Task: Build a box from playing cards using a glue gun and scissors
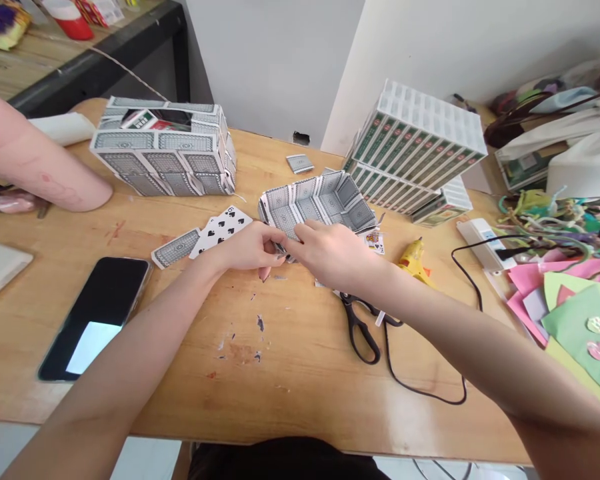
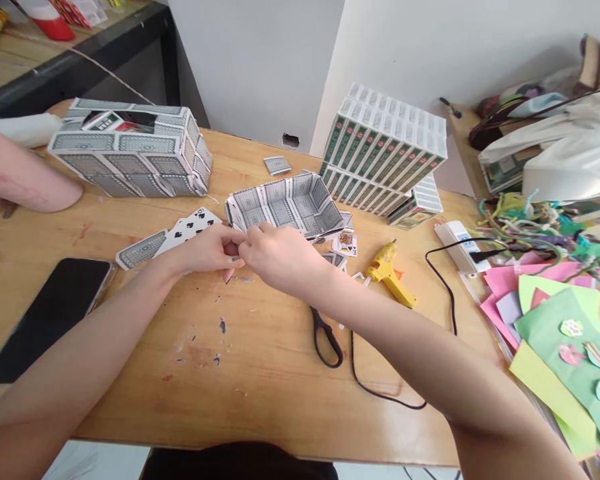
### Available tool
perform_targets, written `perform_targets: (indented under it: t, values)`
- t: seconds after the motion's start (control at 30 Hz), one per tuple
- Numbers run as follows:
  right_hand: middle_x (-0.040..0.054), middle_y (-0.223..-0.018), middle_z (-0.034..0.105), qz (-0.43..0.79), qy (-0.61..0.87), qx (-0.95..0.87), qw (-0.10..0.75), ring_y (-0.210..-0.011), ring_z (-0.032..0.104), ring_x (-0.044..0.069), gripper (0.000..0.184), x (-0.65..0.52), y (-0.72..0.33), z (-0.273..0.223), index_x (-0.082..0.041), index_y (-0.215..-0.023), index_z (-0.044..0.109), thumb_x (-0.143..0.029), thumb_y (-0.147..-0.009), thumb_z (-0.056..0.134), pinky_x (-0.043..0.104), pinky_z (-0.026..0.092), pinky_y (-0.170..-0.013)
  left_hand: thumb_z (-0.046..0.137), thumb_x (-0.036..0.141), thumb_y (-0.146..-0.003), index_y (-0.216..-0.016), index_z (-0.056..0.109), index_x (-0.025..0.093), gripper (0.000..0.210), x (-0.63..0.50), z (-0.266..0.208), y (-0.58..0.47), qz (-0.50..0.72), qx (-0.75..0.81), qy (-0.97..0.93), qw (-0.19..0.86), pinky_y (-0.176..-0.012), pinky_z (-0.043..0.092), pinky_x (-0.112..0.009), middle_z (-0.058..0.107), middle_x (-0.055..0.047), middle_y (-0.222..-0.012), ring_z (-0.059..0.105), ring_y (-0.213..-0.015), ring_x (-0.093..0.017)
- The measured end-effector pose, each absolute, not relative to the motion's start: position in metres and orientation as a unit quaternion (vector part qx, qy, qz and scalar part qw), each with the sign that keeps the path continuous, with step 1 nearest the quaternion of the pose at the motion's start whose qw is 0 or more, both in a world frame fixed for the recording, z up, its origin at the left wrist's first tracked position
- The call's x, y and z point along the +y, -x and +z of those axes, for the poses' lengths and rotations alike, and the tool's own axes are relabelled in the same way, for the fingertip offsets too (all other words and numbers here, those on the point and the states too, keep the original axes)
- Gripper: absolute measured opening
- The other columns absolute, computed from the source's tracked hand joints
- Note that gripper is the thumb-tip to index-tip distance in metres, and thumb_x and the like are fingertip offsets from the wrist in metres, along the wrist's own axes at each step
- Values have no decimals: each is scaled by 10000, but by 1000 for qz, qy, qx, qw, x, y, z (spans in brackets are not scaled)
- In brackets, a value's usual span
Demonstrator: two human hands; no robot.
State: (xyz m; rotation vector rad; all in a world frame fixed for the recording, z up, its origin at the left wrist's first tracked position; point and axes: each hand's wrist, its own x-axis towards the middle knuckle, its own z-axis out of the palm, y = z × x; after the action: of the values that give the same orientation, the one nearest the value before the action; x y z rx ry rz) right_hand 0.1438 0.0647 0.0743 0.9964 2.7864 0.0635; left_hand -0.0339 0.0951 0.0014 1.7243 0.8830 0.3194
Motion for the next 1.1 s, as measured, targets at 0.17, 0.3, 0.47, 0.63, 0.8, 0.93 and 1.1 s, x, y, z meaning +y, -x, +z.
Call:
perform_targets:
  t: [0.17, 0.3, 0.47, 0.63, 0.8, 0.93, 1.1]
  values:
    - [55, -780, 535, -5, -338, 941, 16, -666, 408, 149, 272, 74, -157, 67, -163, -918, 597, -45, -773, 399, 285, 203, -516, 512, 155, -683, -878, 579, 207, 212, 92, 1, 34, 140, 399, -752, 505, -428, 385, -174, 579, 78, -430, 586, -426, -109]
    - [54, -820, 551, -21, -352, 936, -17, -748, 447, 162, 251, 80, -168, 56, -169, -869, 574, -41, -762, 387, 271, 240, -548, 570, 247, -707, -990, 560, 229, 284, 89, -6, 33, 158, 409, -761, 477, -483, 434, -203, 608, 76, -482, 600, -465, -125]
    - [25, -738, 550, -76, -393, 916, -33, -619, 426, 133, 172, 83, -171, 48, -172, -868, 526, -116, -825, 370, 254, 234, -531, 568, 310, -756, -932, 569, 217, 199, 88, -5, 29, 210, 452, -748, 438, -494, 420, -218, 575, 72, -428, 580, -443, -125]
    - [-6, -642, 501, -128, -453, 867, -166, -580, 406, 120, 153, 89, -168, 62, -170, -834, 522, -202, -849, 374, 237, 287, -553, 589, 293, -783, -1017, 523, 210, 257, 89, 16, 31, 343, 448, -704, 431, -540, 446, -231, 594, 57, -505, 577, -486, -115]
    - [2, -697, 526, -150, -477, 804, -322, -641, 463, 132, 107, 96, -169, 74, -180, -794, 510, -157, -806, 406, 260, 374, -615, 732, 291, -655, -1043, 388, 256, 520, 86, 8, 33, 546, 465, -587, 376, -539, 440, -206, 540, 59, -729, 553, -572, -79]
    - [8, -728, 531, -174, -479, 756, -411, -692, 510, 148, 98, 94, -165, 74, -194, -815, 489, -155, -817, 399, 285, 423, -629, 754, 352, -622, -1123, 357, 241, 648, 79, -4, 18, 515, 473, -566, 437, -686, 499, -286, 512, -73, -1111, 582, -927, -175]
    - [22, -803, 561, -238, -463, 704, -483, -746, 547, 147, 73, 72, -148, 75, -213, -876, 453, -209, -867, 381, 294, 466, -656, 626, 453, -751, -1179, 434, 213, 526, 73, 24, -10, 572, 366, -557, 478, -989, 378, -399, 567, -114, -1177, 503, -1150, -238]
